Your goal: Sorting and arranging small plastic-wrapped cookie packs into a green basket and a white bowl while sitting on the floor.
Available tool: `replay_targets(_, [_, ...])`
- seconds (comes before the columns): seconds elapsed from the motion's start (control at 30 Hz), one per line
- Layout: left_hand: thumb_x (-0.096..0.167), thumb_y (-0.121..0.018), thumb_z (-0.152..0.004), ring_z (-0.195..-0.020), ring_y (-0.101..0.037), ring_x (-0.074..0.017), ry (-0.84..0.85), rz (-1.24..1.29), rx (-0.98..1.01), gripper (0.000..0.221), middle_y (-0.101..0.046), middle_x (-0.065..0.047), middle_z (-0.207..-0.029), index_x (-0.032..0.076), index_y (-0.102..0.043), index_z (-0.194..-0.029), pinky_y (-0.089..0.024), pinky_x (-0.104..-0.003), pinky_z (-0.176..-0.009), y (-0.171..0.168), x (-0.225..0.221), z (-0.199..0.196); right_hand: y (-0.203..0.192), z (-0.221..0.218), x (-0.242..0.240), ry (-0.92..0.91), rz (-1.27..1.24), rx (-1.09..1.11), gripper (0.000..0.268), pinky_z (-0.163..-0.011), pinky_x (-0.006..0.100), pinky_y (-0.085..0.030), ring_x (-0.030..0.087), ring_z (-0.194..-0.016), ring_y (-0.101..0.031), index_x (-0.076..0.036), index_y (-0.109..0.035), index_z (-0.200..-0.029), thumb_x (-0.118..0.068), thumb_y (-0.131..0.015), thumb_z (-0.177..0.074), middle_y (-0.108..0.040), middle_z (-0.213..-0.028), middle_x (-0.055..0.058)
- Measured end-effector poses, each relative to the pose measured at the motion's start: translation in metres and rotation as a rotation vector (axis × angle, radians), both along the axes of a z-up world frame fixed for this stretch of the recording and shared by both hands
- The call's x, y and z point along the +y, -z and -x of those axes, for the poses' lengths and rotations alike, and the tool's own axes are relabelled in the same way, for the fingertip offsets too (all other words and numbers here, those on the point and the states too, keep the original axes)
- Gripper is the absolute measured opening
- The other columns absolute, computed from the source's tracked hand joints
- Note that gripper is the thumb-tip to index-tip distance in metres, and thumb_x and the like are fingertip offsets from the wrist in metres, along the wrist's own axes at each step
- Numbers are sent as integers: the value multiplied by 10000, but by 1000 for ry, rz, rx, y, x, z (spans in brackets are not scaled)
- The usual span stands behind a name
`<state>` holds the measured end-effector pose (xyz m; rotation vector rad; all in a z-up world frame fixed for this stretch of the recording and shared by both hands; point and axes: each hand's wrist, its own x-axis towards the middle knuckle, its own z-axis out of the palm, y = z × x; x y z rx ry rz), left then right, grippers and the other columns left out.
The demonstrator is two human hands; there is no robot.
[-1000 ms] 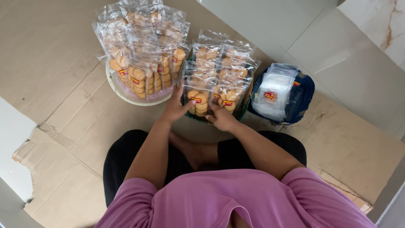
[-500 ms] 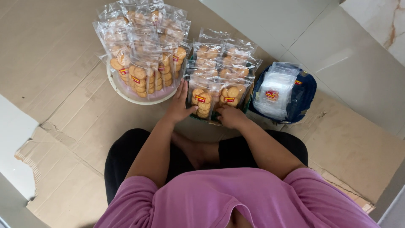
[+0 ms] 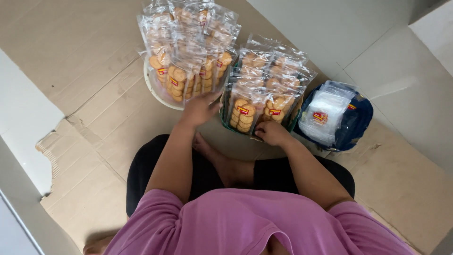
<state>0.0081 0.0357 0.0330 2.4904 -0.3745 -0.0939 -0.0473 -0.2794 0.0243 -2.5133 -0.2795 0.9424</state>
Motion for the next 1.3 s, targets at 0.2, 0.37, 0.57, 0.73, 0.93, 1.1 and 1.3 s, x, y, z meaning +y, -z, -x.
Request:
replay_targets(0.2, [248, -808, -919, -1370, -520, -375, -527, 517, -33, 673, -503, -196, -1506, 132, -500, -1506, -500, -495, -1067, 28, 92, -23, -3, 2, 2, 36, -58, -18, 373, -987, 504, -519, 439, -1180, -647, -70, -716, -1239, -311, -599, -980, -712, -1200, 247])
replay_targets(0.37, [293, -928, -758, -1478, -374, -376, -553, 489, 24, 1080, -396, -246, -1577, 36, -299, -1597, -317, -461, -1237, 67, 94, -37, 1, 3, 2, 53, -82, 0, 374, -992, 508, -516, 449, -1176, -644, -65, -724, -1221, -318, -600, -976, -715, -1189, 251])
replay_targets(0.57, [390, -883, -694, -1546, -256, -360, -546, 229, 249, 1255, -177, -167, -1671, 196, -103, -1658, -278, -423, -1285, 75, 94, -47, 4, 4, 2, 72, -99, 2, 360, -965, 480, -531, 419, -1147, -662, -81, -728, -1210, -330, -604, -982, -724, -1170, 223])
replay_targets(0.73, [452, -888, -644, -1511, -313, -380, -567, 142, 304, 1289, -246, -172, -1592, 220, -123, -1656, -322, -425, -1264, 68, 93, -51, -8, 3, 8, 95, -117, -28, 350, -953, 478, -538, 410, -1126, -670, -76, -724, -1204, -327, -616, -985, -726, -1151, 219])
replay_targets(0.93, [569, -847, -619, -1443, -389, -438, -619, 240, 253, 1300, -420, -224, -1494, 165, -165, -1650, -295, -487, -1222, 61, 89, -52, -11, 3, 10, 173, -210, -221, 250, -910, 502, -538, 442, -1037, -687, -63, -764, -1113, -226, -678, -943, -748, -1032, 224])
replay_targets(1.1, [215, -829, -804, -1276, -562, -385, -567, 828, 75, 1084, -476, -278, -1403, 191, -144, -1644, -457, -439, -1100, 17, 64, -34, 27, 2, 2, 444, -361, -535, 173, -830, 396, -565, 288, -930, -724, -209, -796, -1067, -272, -793, -905, -768, -904, 72])
replay_targets(1.3, [273, -1030, -609, -1408, -404, -535, -270, 824, -13, 1433, -278, -370, -1519, 101, -68, -1658, -346, -555, -1187, -35, -5, 1, -52, 10, 55, 934, -1083, -425, 298, -386, 116, -341, -1, -489, -378, -178, -618, -1365, -154, -549, -1077, -504, -748, -69])
